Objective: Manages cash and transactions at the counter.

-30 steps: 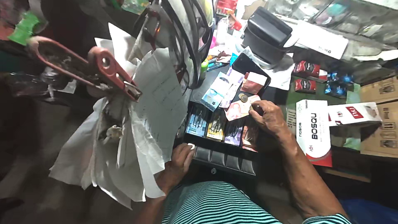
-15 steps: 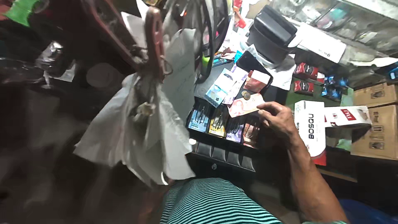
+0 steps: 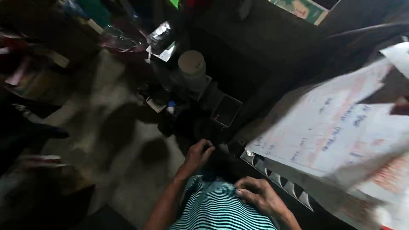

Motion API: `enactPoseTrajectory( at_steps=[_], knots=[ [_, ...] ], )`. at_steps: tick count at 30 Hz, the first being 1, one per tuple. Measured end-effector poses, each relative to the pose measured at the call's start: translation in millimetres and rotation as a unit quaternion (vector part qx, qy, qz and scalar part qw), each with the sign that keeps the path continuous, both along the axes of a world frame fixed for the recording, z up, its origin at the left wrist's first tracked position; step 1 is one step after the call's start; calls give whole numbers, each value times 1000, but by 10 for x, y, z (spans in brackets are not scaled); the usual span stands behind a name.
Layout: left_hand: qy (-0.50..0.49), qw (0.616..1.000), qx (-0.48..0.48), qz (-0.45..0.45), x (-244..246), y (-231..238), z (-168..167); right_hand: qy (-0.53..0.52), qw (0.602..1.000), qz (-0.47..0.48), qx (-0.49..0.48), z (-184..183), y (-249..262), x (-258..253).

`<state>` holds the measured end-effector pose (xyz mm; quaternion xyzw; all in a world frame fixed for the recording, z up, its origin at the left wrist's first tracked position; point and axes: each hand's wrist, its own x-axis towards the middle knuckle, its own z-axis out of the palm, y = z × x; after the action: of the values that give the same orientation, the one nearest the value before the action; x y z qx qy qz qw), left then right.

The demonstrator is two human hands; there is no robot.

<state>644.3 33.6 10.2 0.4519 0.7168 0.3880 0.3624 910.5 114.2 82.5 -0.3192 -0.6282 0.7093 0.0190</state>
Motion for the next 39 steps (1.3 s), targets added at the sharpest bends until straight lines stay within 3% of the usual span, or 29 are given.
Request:
enactPoseTrajectory(
  at_steps=[5,10,14,16,18,21,26,31,34,36,39],
  knots=[
    [72,984,41,-155,-444,781,-47,-63,998,-12,18,8,-210,-660],
    [33,931,-172,-321,-536,1824,118,-82,991,-108,-3,22,-499,-1068],
    [148,832,-274,-459,-447,2082,-126,-107,979,-173,-3,77,-681,-1135],
    [127,824,-304,-462,-463,2089,-248,-131,973,-192,-14,60,-723,-1116],
    [53,844,-342,-410,-513,2019,-194,-147,968,-201,-31,17,-732,-1083],
    [-6,885,-314,-345,-543,1920,-241,-140,970,-196,-34,-28,-681,-1074],
    [59,891,-283,-350,-483,1876,-93,-128,979,-159,-14,-17,-612,-985],
    [70,954,-79,-279,-646,1667,89,-129,982,-140,9,-277,-628,-941],
    [65,975,48,-207,-860,1217,96,-118,981,-152,17,-379,-662,-1103],
    [-9,980,127,-155,-1051,661,-3,-106,979,-169,34,-412,-654,-1334],
    [-124,978,126,-111,-1331,-271,-19,-137,971,-196,31,-455,-664,-1864]
  ],
)
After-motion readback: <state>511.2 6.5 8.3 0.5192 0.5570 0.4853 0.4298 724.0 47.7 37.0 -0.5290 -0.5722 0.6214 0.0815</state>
